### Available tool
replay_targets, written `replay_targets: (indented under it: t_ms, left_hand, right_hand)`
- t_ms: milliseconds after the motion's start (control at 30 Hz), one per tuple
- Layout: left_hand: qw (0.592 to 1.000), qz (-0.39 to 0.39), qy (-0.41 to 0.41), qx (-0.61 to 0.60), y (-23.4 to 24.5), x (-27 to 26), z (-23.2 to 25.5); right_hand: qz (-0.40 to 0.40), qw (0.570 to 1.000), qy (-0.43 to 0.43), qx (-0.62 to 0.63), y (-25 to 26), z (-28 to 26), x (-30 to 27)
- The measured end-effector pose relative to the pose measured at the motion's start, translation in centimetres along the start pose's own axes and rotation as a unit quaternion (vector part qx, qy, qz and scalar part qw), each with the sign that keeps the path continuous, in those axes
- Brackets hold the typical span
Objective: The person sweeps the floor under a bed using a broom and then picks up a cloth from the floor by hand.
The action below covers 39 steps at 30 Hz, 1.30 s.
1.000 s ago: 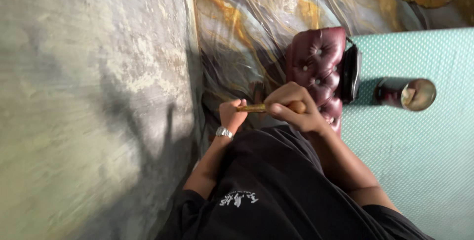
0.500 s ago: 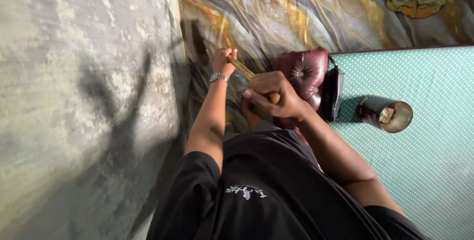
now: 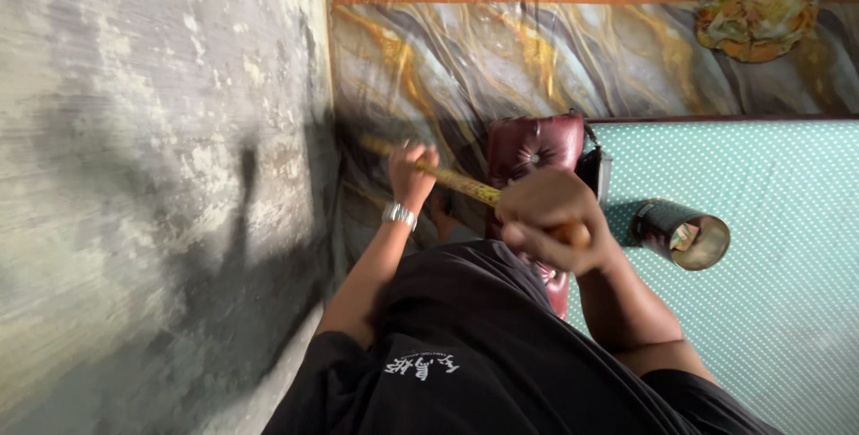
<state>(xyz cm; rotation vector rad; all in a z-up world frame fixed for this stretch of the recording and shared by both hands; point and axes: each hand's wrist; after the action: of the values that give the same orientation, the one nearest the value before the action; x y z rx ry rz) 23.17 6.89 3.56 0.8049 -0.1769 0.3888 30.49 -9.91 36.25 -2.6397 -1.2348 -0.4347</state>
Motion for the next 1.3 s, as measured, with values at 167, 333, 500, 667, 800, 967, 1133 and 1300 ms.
replay_targets:
  t_ms: [167,333,500,667,800,967,1133,1300]
  left_hand:
    - [0.988,-0.080,0.130,0.005,-1.9,-4.6,-0.3]
    - [0.996,-0.082,0.042,-0.004,-8.8,-0.1,-2.5]
    - [0.977,-0.057,0.020,-0.203,-12.6,8.3,-5.3]
    - [0.988,-0.037,-0.008,-0.148,-10.5,11.0,-1.5]
    - [0.993,-0.026,0.002,-0.111,-7.6,7.8,2.6]
    - [0.980,-0.040,0.099,-0.171,-6.9,1.0,4.0]
    - [0.977,-0.145,0.078,-0.138,-11.7,1.4,1.5]
    - [0.986,-0.037,0.041,-0.157,-16.7,7.3,-1.3]
  right_hand:
    - [-0.035,0.997,-0.061,0.032,1.1,1.5,0.3]
    - [-0.118,0.981,-0.067,-0.140,-0.2,3.4,1.0]
    - [-0.166,0.969,0.007,-0.183,-1.7,5.0,2.4]
    - [-0.156,0.974,0.036,-0.163,0.8,3.6,1.8]
    - [-0.044,0.993,0.076,-0.079,2.9,0.8,0.5]
    - [0.157,0.985,0.043,0.054,3.2,1.1,-0.6]
    - [0.077,0.994,0.032,-0.068,4.3,2.5,0.1]
    - [-0.038,0.987,0.027,-0.152,2.3,5.2,1.2]
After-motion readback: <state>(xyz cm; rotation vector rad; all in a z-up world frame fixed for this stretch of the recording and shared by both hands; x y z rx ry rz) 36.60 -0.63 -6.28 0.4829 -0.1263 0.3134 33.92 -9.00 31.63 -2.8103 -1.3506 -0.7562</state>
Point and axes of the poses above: each hand's wrist, its own x-axis towards the middle knuckle, its own y-axis out of the back of the hand, z = x × y, and after that the axes turned 2 degrees about -x, right-handed
